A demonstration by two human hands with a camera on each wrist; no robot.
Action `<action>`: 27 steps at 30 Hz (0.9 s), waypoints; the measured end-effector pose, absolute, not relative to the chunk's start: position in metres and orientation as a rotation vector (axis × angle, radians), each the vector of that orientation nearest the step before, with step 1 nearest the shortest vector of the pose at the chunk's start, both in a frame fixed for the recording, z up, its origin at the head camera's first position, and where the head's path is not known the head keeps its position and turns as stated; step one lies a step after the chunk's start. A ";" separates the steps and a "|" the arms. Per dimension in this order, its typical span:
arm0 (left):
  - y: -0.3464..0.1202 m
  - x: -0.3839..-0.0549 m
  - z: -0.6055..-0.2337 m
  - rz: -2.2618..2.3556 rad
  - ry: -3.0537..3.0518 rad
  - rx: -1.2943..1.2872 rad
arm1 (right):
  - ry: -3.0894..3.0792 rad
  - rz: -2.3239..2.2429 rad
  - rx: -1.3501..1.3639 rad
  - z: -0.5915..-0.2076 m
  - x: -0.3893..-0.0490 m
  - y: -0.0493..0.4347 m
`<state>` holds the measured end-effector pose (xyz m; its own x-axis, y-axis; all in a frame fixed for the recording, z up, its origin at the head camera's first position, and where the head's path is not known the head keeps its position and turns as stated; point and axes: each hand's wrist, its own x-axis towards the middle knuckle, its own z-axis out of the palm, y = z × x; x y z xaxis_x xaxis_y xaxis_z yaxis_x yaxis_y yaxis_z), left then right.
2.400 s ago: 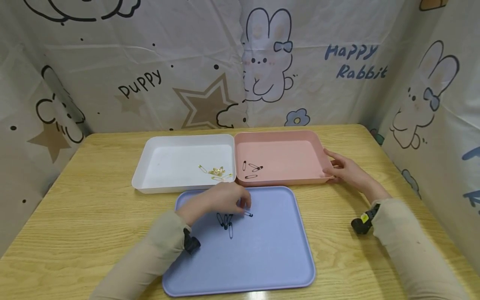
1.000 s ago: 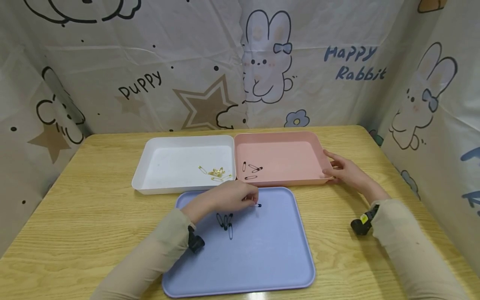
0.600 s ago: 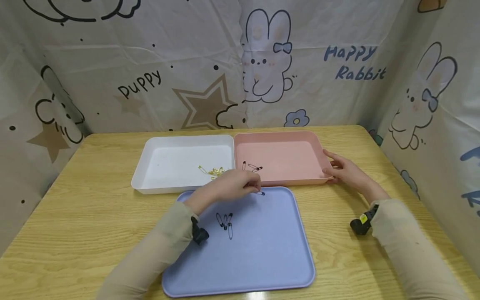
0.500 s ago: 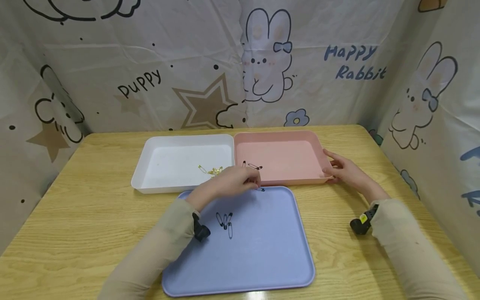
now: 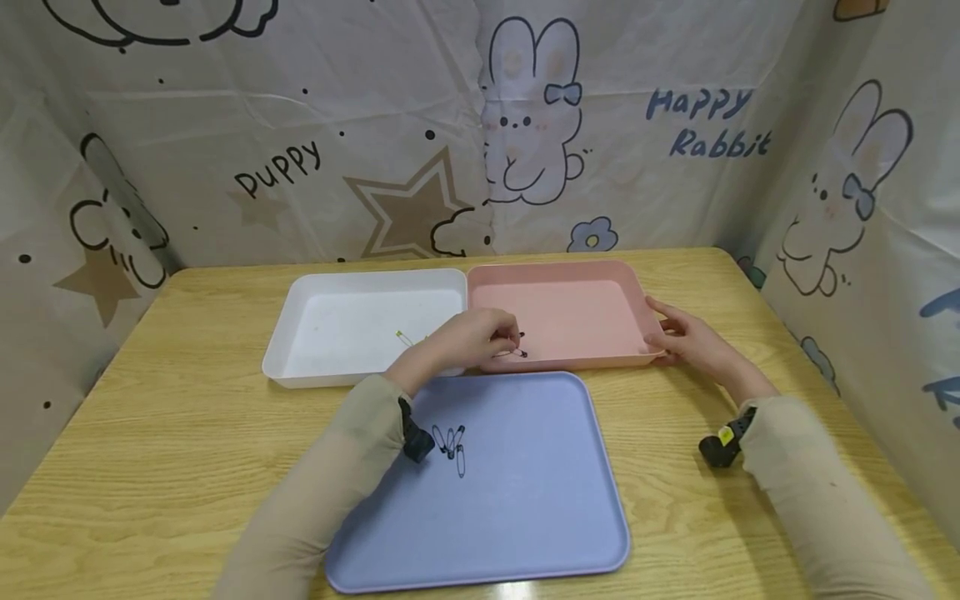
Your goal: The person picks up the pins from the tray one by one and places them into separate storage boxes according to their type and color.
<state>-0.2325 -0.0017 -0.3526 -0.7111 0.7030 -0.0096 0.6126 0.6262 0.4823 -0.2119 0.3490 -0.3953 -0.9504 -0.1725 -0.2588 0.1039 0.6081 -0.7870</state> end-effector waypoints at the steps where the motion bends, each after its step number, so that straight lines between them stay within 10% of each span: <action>1: 0.000 -0.235 -0.353 0.683 2.649 1.073 | 2.528 -1.263 -0.058 -0.395 -0.212 0.349; 27: 0.017 -0.277 -0.374 0.646 2.635 0.808 | 2.535 -1.216 -0.024 -0.391 -0.212 0.347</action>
<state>-0.2768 0.0166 -0.3742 -0.7930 0.5884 -0.1579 0.4487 0.7394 0.5019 -0.2120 0.3470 -0.3910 -0.9458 -0.1552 -0.2852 0.1253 0.6359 -0.7615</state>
